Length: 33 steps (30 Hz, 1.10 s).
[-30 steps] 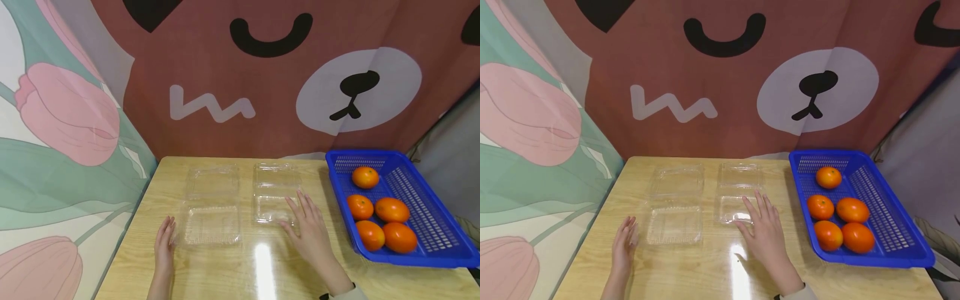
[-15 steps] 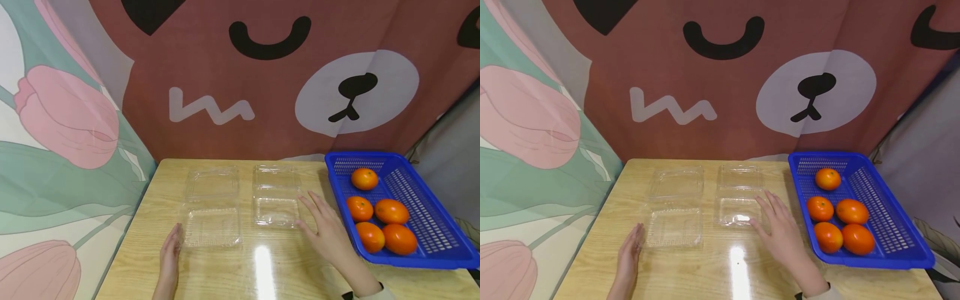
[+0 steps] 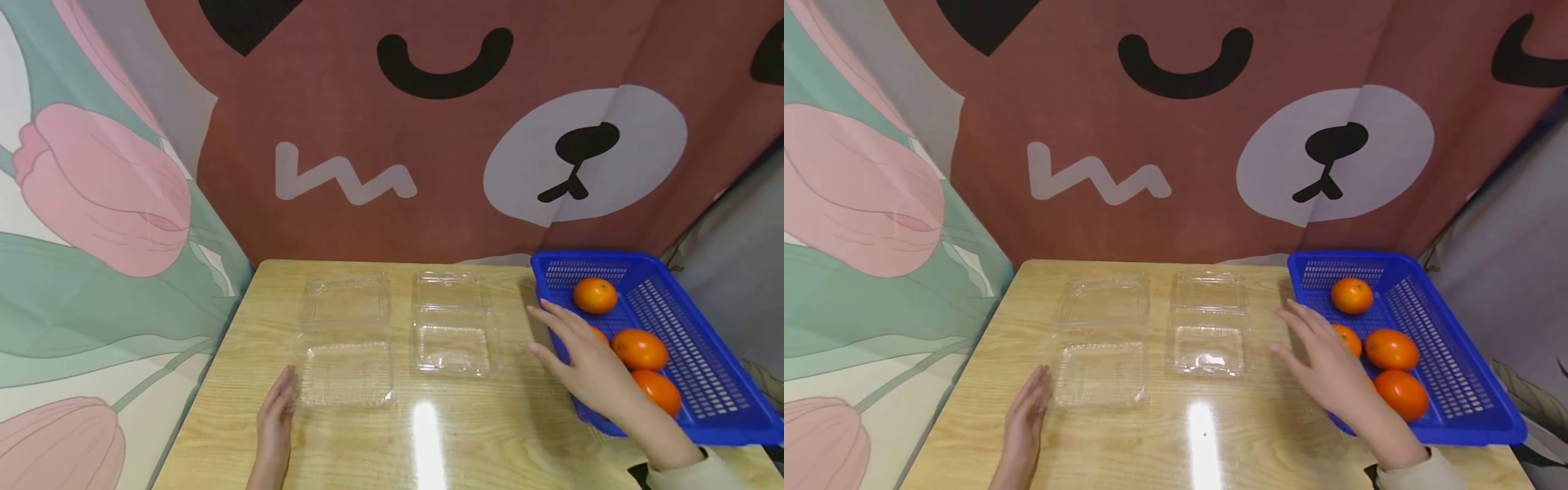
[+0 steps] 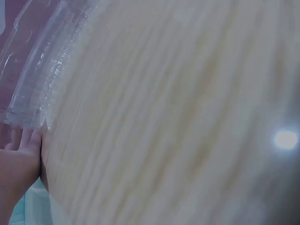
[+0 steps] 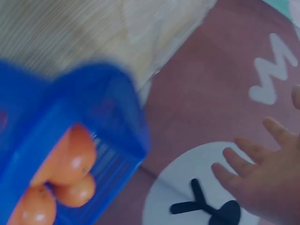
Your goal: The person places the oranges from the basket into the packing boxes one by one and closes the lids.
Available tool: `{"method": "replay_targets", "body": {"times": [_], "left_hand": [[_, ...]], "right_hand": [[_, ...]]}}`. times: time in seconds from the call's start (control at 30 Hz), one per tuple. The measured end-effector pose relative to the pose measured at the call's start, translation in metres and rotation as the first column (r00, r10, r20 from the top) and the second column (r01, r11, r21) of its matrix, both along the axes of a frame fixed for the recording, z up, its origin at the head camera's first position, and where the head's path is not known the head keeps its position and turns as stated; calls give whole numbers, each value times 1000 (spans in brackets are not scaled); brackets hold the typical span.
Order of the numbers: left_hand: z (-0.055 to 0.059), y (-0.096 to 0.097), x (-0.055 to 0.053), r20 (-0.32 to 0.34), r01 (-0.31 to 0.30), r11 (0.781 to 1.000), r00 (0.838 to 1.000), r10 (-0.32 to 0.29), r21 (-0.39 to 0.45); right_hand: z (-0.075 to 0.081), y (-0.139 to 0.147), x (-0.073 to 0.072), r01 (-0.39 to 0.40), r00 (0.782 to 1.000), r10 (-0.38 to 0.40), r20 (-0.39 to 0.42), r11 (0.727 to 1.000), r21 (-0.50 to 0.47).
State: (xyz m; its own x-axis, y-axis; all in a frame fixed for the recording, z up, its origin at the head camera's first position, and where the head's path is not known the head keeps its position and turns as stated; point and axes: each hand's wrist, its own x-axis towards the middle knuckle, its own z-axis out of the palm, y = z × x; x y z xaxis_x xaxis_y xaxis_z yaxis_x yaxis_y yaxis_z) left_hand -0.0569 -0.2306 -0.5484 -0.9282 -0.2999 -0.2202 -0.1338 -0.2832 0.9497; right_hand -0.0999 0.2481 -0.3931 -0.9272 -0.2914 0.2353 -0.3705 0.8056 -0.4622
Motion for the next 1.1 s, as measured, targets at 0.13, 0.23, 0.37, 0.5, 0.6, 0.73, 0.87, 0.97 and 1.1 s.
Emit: {"method": "replay_targets", "body": {"times": [0.13, 0.23, 0.37, 0.5, 0.6, 0.73, 0.87, 0.97, 1.1], "left_hand": [[0, 0, 0, 0, 4, 999, 1000, -4, 47], [1, 1, 0, -5, 19, 995, 1000, -19, 93], [1, 2, -1, -30, 23, 989, 999, -19, 148], [1, 4, -2, -39, -10, 986, 999, 16, 167], [1, 8, -3, -21, -56, 986, 998, 60, 157], [4, 14, -4, 34, -106, 989, 994, 103, 102], [6, 17, -3, 78, -86, 996, 993, 85, 4], [5, 17, -1, 81, -63, 997, 994, 67, -54], [3, 15, 0, 57, -55, 997, 997, 58, -57]], "right_hand": [[2, 22, -13, -13, 997, 19, 76, 996, -89], [2, 38, -21, 0, 990, 18, 137, 992, -129], [2, 56, -30, 10, 979, 15, 204, 993, -122], [1, 72, -37, 11, 964, 15, 265, 995, -97], [-1, 82, -42, 9, 960, 12, 281, 997, -72], [-6, 95, -47, 15, 955, -1, 296, 999, -44], [-13, 108, -53, 15, 946, -7, 324, 1000, -22], [-18, 116, -58, 9, 940, -6, 340, 1000, -7], [-26, 125, -64, -17, 936, 3, 353, 999, 36]]}}
